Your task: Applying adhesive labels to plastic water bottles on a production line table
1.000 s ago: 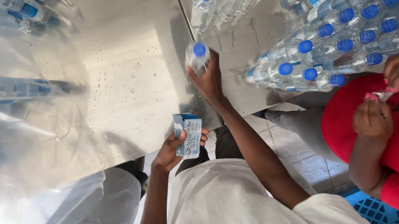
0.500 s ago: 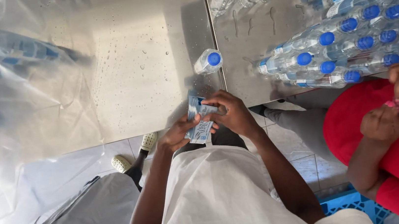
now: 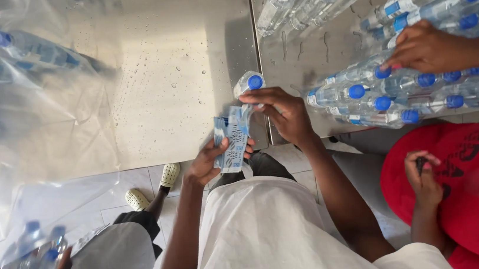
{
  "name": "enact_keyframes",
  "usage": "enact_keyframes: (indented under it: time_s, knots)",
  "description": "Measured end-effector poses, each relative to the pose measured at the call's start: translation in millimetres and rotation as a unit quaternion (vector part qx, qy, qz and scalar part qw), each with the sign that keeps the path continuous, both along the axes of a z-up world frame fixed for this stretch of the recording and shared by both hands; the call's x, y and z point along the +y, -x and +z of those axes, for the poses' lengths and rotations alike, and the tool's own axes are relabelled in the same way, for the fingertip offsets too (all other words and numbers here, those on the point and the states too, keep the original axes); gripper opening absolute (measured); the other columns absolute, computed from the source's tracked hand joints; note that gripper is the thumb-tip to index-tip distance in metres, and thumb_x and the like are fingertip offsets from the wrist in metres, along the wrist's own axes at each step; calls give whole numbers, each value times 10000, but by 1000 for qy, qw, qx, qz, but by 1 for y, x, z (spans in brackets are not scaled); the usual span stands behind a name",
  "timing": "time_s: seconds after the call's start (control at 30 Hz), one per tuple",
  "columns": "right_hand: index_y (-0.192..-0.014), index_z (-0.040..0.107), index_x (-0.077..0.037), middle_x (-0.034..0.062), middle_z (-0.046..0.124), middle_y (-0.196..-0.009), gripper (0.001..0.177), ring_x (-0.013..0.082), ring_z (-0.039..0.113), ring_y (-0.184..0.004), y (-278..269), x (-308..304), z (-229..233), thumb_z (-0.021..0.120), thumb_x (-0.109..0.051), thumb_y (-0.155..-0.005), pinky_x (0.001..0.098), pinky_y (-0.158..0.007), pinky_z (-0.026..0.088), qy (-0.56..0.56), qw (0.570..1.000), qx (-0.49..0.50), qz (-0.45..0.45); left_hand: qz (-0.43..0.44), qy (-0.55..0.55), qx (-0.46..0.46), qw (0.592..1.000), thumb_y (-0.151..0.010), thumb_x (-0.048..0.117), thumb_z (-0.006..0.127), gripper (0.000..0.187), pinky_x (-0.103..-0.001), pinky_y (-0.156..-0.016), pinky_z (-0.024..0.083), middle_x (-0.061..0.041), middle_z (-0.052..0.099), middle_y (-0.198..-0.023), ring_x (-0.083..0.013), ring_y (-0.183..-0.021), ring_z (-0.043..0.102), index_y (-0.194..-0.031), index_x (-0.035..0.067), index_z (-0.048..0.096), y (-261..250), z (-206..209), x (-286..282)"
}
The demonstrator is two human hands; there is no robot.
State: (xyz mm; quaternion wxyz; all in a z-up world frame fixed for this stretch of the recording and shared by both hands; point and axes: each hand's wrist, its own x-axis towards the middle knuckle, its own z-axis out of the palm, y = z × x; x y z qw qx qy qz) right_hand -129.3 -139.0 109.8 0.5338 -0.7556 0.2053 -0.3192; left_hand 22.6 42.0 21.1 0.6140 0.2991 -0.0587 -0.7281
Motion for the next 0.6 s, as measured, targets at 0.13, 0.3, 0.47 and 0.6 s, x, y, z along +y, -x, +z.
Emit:
enact_keyframes:
  time_s: [0.13, 0.3, 0.47, 0.6]
  knots:
    - [-1269, 789, -28, 147, 803, -1248, 250, 313, 752, -1233, -15, -27, -18, 671, 55, -1064, 461, -1064, 602, 34, 996, -57, -51, 32, -5, -5, 999, -1048, 321, 668, 569, -592, -1018, 609, -366, 704, -1278, -452, -1153, 752, -1403, -118, 592, 1, -10, 9]
    - [-1328, 744, -1, 167, 787, -1273, 266, 364, 708, -1300, -14, -39, -56, 616, 42, -1098, 524, -1119, 560, 28, 996, -74, -47, 73, -24, -8, 997, -1050, 323, 646, 599, -611, -1045, 586, -357, 683, -1312, -451, -1178, 735, -1447, -115, 545, 9, -24, 17]
    - [-1489, 645, -41, 182, 688, -1471, 416, 404, 563, -1464, 14, -33, -71, 707, -139, -1090, 580, -1220, 436, 53, 998, -26, -10, 110, -58, -8, 992, -1063, 310, 640, 538, -563, -1039, 609, -311, 731, -1288, -397, -1163, 763, -1418, -87, 566, 16, -16, 21]
    - [-1544, 584, -71, 160, 639, -1534, 763, 412, 533, -1484, 7, -36, -100, 936, -354, -928, 608, -1268, 366, 153, 987, 36, -36, 112, -40, -16, 993, -1069, 337, 630, 559, -590, -1052, 604, -328, 713, -1321, -409, -1190, 751, -1423, -90, 560, 17, -22, 21]
